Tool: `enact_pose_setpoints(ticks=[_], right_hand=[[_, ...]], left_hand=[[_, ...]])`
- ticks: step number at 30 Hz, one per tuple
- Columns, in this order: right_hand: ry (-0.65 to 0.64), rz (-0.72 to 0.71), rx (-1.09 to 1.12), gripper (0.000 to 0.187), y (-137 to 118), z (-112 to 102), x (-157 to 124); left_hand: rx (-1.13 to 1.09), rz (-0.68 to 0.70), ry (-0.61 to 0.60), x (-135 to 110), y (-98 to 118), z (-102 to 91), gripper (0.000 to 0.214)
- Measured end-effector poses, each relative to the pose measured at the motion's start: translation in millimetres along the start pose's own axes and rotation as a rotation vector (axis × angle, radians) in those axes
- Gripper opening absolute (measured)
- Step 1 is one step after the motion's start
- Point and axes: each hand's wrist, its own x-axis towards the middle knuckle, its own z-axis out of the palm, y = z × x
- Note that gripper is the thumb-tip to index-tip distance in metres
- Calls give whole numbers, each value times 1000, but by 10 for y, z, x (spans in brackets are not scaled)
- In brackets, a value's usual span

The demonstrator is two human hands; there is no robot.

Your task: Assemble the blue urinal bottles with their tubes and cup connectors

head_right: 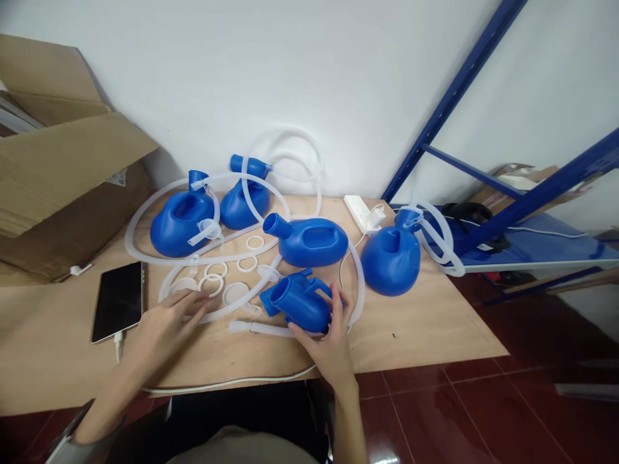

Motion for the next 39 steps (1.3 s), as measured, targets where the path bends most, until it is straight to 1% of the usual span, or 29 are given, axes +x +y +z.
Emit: enact_pose_setpoints(ticks=[2,5,8,10,12,14,16,18,20,22,25,27,29,30,31,32,34,36,37,39], right_hand=[[37,2,-3,111,31,-19,60],[107,33,-4,112,67,-105,155],[147,37,-30,102,81,-205,217],[149,10,-82,98,94,-256,238],[135,-7,-150,96,118,-292,250],[125,-5,-205,98,153,-317,262],[138,7,-238,100,192,-334,275],[162,19,-259,98,228,-343,286],[154,33,-291,91,263,-341,292],[103,55,-334,82,302,-330,294],[57,53,-393,79,355,-316,306],[87,-31,-447,81,353,-320,326],[124,-167,-521,80,291,-331,354],[120,-241,-553,79,237,-333,370],[87,-315,-574,76,172,-330,388],[24,-382,-584,73,100,-320,409],[-169,-486,-592,73,-39,-275,462],[-358,-541,-593,83,-139,-205,542],[-425,-556,-592,90,-168,-169,594],[-517,-581,-582,100,-196,-109,715]], left_hand=[[3,25,40,-76,42,-4,32],[-47,132,119,-139,128,20,32],[-118,256,126,-146,234,69,33],[-143,302,139,-141,305,111,27],[-160,340,177,-148,361,156,21],[-176,376,198,-173,396,199,22],[-191,416,188,-212,408,238,26],[-194,447,166,-253,403,273,25],[-184,456,148,-287,390,305,24],[-168,453,137,-301,377,324,24],[-132,435,150,-258,358,295,26],[-97,386,153,-169,326,227,28],[-69,302,132,-26,249,143,30],[-52,250,112,62,188,108,32],[-32,199,87,155,113,83,34],[-1,148,50,246,28,71,36],[67,81,-55,404,-151,93,39],[90,82,-151,499,-294,158,41],[86,94,-177,520,-339,197,42],[57,111,-186,523,-368,261,43]])
